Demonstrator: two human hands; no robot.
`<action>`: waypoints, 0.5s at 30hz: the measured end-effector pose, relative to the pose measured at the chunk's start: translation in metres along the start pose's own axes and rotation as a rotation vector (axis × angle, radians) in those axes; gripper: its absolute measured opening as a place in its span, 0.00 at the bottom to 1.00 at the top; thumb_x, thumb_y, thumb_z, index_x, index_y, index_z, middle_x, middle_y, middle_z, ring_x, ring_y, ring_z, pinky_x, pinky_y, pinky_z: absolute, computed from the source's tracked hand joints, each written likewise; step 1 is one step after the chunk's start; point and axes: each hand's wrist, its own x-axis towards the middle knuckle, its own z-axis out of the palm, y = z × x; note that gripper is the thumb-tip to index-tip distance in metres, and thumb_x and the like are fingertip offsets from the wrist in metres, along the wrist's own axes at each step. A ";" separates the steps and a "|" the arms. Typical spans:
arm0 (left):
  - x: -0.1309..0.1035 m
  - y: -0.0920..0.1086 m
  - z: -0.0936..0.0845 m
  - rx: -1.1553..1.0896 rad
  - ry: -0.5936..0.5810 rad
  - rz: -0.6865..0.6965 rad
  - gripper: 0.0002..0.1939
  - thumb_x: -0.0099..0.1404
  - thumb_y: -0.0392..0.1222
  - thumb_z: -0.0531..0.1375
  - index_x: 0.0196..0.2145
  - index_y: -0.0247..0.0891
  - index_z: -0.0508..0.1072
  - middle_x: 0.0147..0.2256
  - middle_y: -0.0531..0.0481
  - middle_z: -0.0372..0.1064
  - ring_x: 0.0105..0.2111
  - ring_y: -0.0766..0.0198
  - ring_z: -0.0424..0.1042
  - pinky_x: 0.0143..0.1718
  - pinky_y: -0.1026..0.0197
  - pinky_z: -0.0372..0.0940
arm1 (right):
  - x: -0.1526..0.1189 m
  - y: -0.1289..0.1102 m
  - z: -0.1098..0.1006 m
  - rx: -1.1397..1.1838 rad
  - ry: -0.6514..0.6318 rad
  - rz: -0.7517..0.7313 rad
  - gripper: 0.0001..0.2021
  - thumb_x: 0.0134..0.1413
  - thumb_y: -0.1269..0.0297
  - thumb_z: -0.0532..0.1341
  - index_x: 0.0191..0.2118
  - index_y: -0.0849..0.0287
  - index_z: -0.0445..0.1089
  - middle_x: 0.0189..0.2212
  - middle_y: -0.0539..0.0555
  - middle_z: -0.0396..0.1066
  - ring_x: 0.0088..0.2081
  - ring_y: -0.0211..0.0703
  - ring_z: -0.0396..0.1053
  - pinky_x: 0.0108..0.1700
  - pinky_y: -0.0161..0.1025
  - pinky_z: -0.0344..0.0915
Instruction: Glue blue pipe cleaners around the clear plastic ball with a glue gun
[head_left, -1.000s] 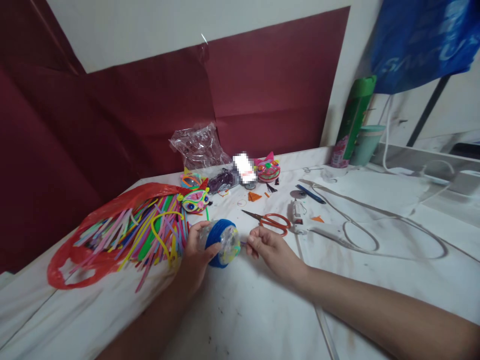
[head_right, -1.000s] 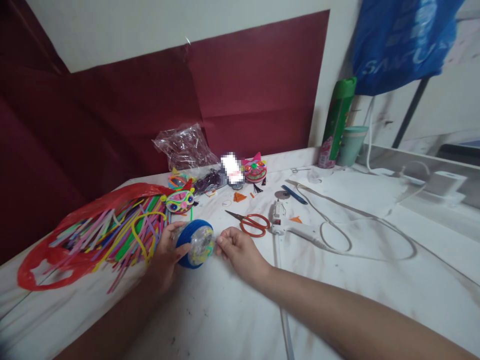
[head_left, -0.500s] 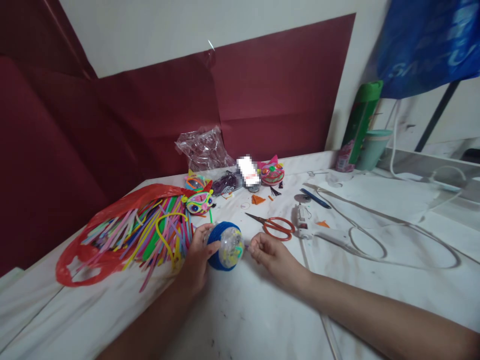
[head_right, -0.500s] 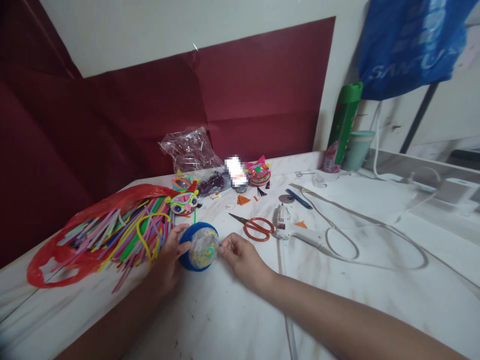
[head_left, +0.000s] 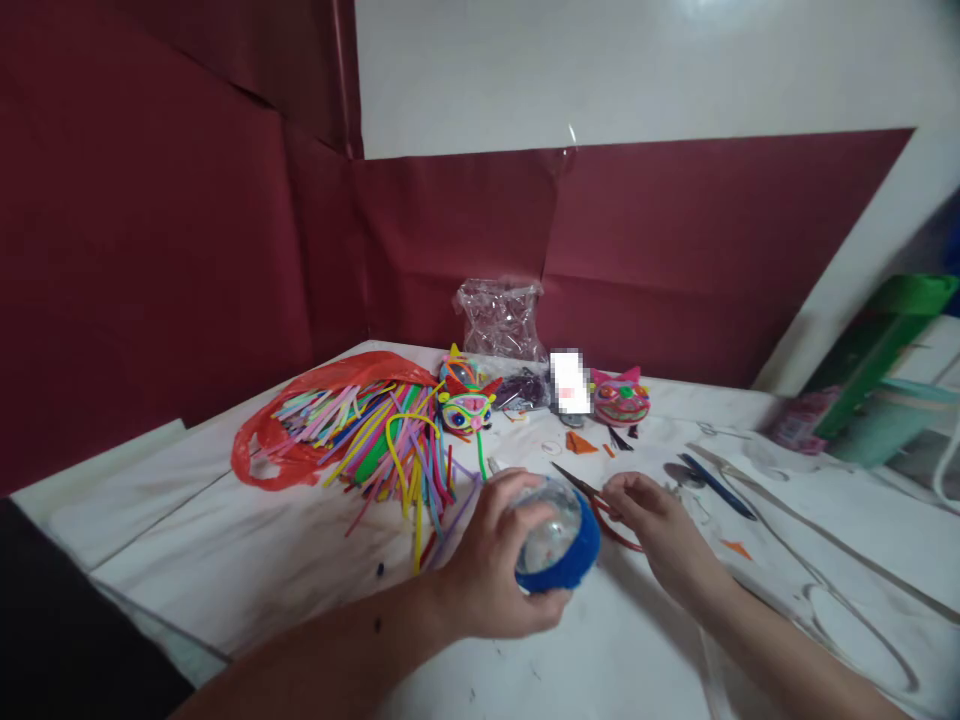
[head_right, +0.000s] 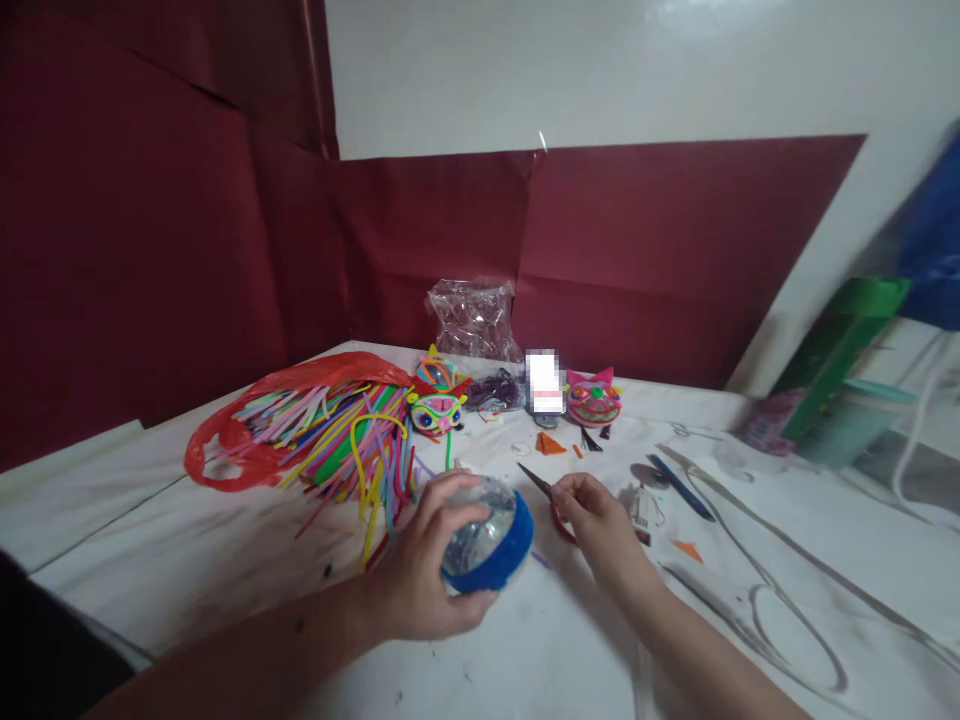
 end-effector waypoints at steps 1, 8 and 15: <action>-0.001 0.001 0.000 0.003 -0.018 0.042 0.37 0.45 0.36 0.64 0.53 0.45 0.56 0.53 0.40 0.55 0.57 0.43 0.58 0.56 0.41 0.58 | 0.004 -0.003 0.002 -0.017 -0.011 0.003 0.17 0.42 0.47 0.65 0.26 0.57 0.66 0.21 0.50 0.65 0.24 0.41 0.62 0.26 0.37 0.60; -0.011 -0.011 0.013 0.019 -0.092 0.122 0.34 0.45 0.39 0.63 0.51 0.44 0.58 0.51 0.40 0.57 0.56 0.42 0.58 0.56 0.41 0.56 | 0.048 -0.031 0.035 -0.367 -0.084 -0.200 0.20 0.47 0.46 0.58 0.21 0.59 0.68 0.19 0.54 0.69 0.24 0.43 0.65 0.30 0.39 0.61; -0.010 -0.025 0.013 -0.036 0.019 -0.073 0.32 0.46 0.38 0.64 0.50 0.41 0.62 0.52 0.39 0.59 0.55 0.45 0.60 0.56 0.43 0.59 | 0.080 -0.061 0.076 -0.442 -0.205 -0.310 0.15 0.49 0.51 0.59 0.29 0.60 0.69 0.18 0.51 0.70 0.21 0.38 0.64 0.27 0.36 0.62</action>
